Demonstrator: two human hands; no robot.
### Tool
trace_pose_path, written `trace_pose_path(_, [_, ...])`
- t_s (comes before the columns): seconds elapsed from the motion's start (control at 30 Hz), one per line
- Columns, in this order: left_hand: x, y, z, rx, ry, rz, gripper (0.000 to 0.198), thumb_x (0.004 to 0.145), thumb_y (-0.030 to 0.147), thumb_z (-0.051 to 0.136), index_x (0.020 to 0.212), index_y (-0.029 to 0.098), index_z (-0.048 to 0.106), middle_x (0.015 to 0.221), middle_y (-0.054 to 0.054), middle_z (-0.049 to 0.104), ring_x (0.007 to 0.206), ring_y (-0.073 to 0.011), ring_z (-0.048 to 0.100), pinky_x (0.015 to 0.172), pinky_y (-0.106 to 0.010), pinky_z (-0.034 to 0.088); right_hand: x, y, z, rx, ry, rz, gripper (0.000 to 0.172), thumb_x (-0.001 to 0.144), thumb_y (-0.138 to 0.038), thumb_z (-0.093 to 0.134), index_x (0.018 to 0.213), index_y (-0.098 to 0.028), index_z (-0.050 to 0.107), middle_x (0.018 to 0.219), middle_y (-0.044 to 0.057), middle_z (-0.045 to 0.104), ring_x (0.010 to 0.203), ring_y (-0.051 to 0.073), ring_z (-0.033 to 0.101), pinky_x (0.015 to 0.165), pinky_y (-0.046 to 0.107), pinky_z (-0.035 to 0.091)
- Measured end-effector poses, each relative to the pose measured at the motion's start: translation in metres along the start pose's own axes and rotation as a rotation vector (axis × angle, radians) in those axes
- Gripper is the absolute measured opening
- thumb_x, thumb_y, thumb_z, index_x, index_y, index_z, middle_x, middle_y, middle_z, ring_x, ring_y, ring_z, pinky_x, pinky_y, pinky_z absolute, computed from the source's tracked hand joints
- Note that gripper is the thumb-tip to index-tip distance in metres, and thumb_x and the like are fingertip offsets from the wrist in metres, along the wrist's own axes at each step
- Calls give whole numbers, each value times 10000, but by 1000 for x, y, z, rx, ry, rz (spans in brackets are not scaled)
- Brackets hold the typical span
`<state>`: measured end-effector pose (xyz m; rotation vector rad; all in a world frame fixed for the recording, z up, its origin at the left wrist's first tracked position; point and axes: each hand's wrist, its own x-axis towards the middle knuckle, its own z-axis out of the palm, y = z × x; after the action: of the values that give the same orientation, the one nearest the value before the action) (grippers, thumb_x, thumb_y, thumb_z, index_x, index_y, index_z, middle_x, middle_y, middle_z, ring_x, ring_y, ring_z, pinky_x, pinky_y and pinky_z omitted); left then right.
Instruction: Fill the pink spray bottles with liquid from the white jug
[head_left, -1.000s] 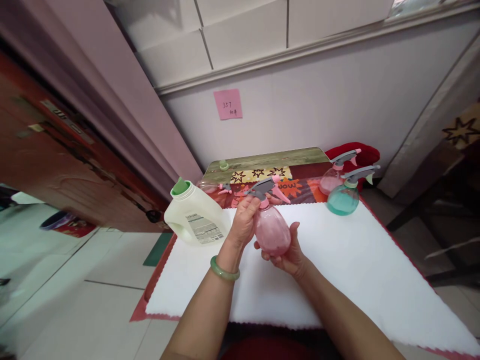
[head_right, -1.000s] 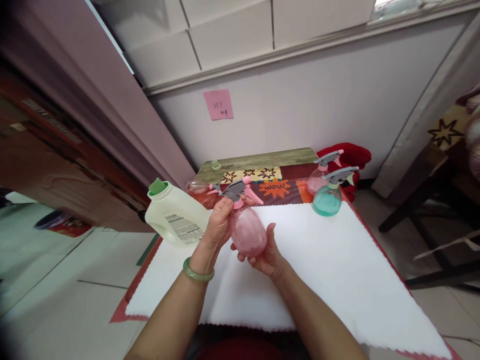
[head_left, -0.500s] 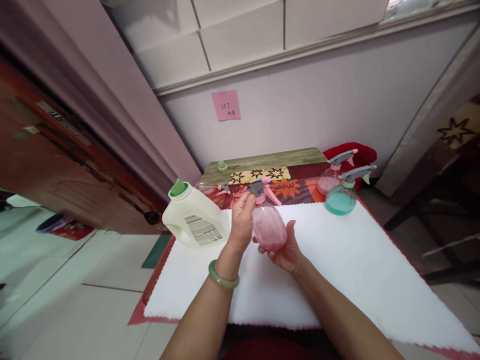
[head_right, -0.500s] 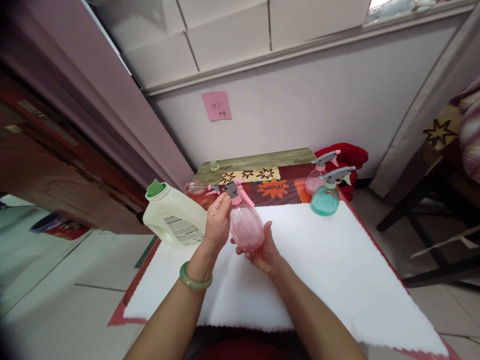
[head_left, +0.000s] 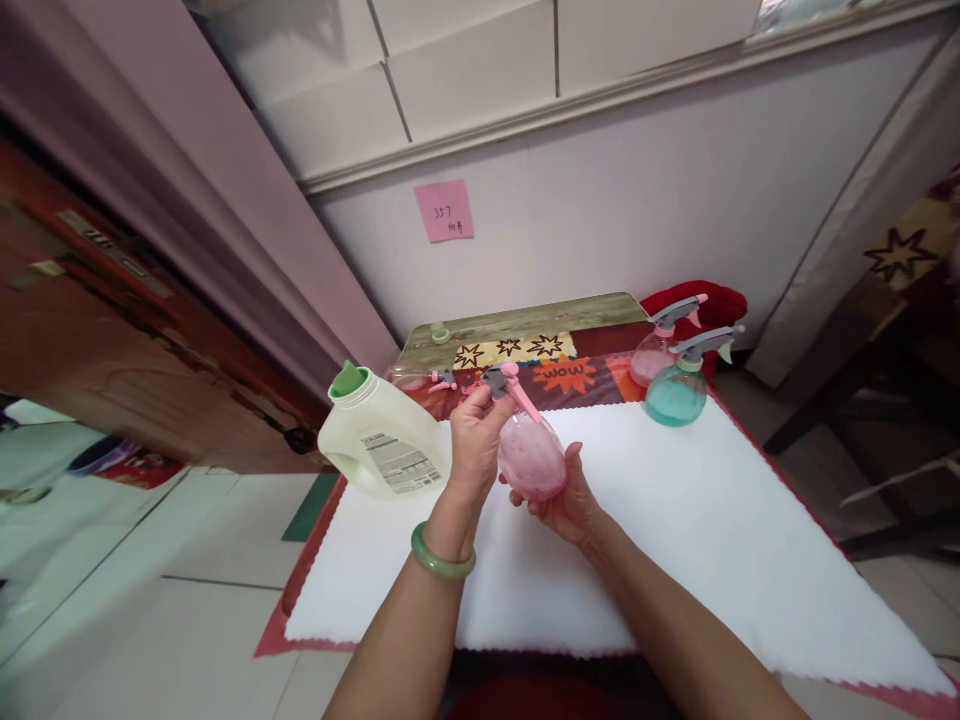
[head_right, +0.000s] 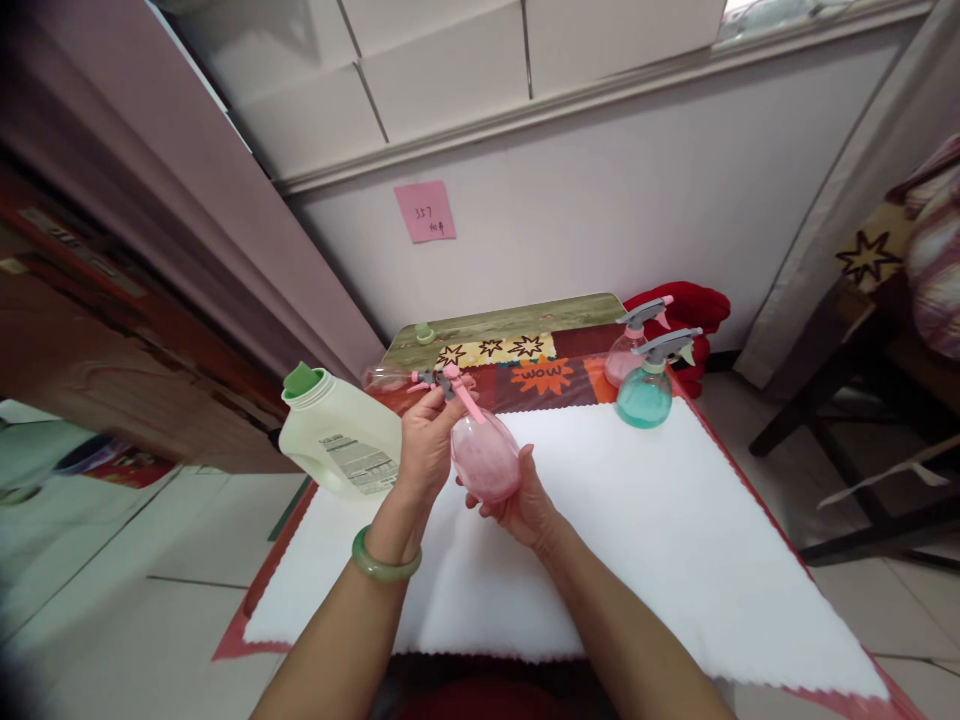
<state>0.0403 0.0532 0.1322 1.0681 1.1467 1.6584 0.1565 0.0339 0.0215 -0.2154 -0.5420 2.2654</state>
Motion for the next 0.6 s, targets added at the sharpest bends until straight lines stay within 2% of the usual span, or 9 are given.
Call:
trace_pose_path(0.17, [3,5,-5,-71,-68,-68,409,719,411,883,994,181,687,896,-61,785,822,-202,729,801,-328,533,-2,-3,2,40,-7,48,995,704,-927,593,1286,-122,647,946,160,800,663,181,764,481,181,587])
trace_pose_path(0.27, [3,5,-9,-83,-85,-84,376,745,424,866,940,184,652,907,-87,798,862,-230,753,849,-361,537,-2,-4,2,52,-5,69,988,745,-929,538,1305,-121,633,951,166,801,666,186,767,476,192,591])
trace_pose_path(0.43, [3,-1,-13,-75,-116,-83,317,799,432,817,947,171,715,958,-110,804,988,-265,751,931,-386,530,-2,-4,1,62,-12,79,988,721,-931,570,1265,-111,655,961,165,802,673,183,769,480,182,588])
trace_pose_path(0.6, [1,-10,-13,-44,-109,-64,329,861,454,753,1029,170,752,1078,-119,790,991,-269,745,838,-369,568,1,2,-2,41,22,6,995,694,-913,634,1286,-114,659,947,166,803,663,183,761,484,187,587])
